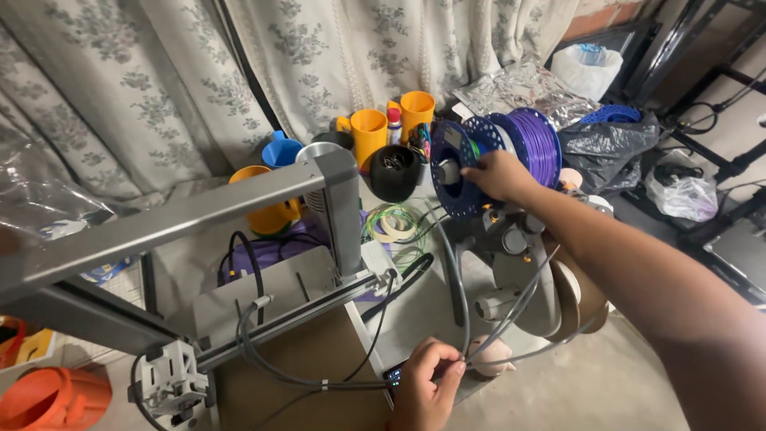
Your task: Operating a 3D printer by threading filament through guide tubes and adjusting settings on the control screen
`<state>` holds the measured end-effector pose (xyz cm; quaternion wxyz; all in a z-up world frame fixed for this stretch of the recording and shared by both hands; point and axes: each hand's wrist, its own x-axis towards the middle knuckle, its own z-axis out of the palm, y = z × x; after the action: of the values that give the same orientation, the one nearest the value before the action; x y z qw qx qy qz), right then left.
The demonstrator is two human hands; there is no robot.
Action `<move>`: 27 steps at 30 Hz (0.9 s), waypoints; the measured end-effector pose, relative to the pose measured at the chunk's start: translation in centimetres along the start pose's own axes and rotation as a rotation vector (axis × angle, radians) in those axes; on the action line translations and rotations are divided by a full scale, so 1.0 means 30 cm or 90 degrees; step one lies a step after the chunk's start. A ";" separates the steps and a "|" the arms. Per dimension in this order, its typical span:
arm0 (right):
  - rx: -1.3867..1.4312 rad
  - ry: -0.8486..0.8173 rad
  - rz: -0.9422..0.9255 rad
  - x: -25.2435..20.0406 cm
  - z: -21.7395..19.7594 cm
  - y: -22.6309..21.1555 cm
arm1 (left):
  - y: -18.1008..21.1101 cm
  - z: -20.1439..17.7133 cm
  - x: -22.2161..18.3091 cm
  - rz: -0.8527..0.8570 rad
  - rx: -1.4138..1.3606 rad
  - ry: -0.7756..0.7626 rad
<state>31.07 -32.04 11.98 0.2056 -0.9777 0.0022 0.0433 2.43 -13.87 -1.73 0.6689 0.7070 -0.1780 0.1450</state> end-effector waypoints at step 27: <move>-0.126 0.049 -0.043 0.136 0.056 0.084 | -0.019 0.010 -0.021 -0.005 -0.020 -0.010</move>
<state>34.93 -33.63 9.07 0.1092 -0.9936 -0.0272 -0.0013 2.09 -14.11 -2.53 0.6789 0.6982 -0.1832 0.1341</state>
